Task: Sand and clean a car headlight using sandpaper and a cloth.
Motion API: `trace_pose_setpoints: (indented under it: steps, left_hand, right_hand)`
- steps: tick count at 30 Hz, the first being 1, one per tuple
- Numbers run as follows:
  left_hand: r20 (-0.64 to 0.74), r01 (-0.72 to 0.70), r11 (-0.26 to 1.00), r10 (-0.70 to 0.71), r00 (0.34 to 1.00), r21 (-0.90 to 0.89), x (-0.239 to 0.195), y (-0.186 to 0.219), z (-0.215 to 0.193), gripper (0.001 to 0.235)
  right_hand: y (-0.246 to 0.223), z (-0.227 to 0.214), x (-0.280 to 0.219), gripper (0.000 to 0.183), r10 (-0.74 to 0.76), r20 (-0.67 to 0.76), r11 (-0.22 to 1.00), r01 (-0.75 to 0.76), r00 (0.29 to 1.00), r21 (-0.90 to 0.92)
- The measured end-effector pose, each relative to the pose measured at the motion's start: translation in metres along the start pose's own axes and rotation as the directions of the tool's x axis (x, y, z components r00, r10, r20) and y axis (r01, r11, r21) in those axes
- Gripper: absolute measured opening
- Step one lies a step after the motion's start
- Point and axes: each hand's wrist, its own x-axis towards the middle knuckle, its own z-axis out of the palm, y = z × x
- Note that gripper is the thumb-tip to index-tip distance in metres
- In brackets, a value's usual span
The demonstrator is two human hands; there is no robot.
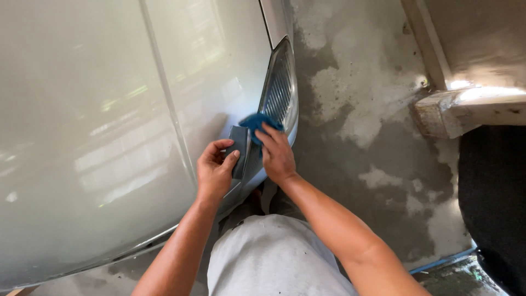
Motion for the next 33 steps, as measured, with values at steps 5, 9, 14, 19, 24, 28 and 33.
trace_pose_setpoints:
  steps: [5, 9, 14, 19, 24, 28, 33]
  left_hand:
    - [0.057, -0.093, 0.977, 0.084, 0.995, 0.189, 0.028, -0.004, 0.027, 0.026]
    - [0.165, -0.410, 0.829, 0.375, 0.912, 0.380, 0.061, 0.002, 0.068, 0.028]
    - [0.304, -0.537, 0.606, 0.450, 0.840, 0.588, 0.071, 0.022, 0.102, 0.037]
    - [0.395, -0.534, 0.484, 0.365, 0.843, 0.693, 0.064, 0.029, 0.094, 0.046]
    - [0.368, -0.596, 0.476, 0.489, 0.791, 0.646, 0.041, 0.041, 0.083, 0.058]
    - [0.390, -0.560, 0.569, 0.402, 0.828, 0.603, 0.036, 0.065, 0.087, 0.068]
    - [0.304, -0.451, 0.700, 0.334, 0.892, 0.554, 0.061, 0.032, 0.092, 0.061]
  right_hand:
    - [0.056, -0.020, -0.020, 0.041, 0.422, 0.191, 0.812, -0.463, 0.886, 0.355]
    - [0.066, -0.044, 0.006, 0.036, 0.727, 0.146, 0.352, -0.547, 0.671, 0.760]
    - [0.047, -0.045, 0.045, 0.035, 0.590, 0.080, 0.433, -0.399, 0.803, 0.808]
    - [0.066, -0.008, 0.056, 0.034, 0.571, 0.168, 0.448, -0.477, 0.803, 0.756]
    - [0.069, -0.003, 0.061, 0.035, 0.536, 0.158, 0.540, -0.480, 0.830, 0.692]
    - [0.051, -0.012, 0.069, 0.035, 0.518, 0.203, 0.469, -0.474, 0.831, 0.745]
    - [0.013, -0.045, 0.087, 0.039, 0.666, 0.347, 0.283, -0.654, 0.660, 0.702]
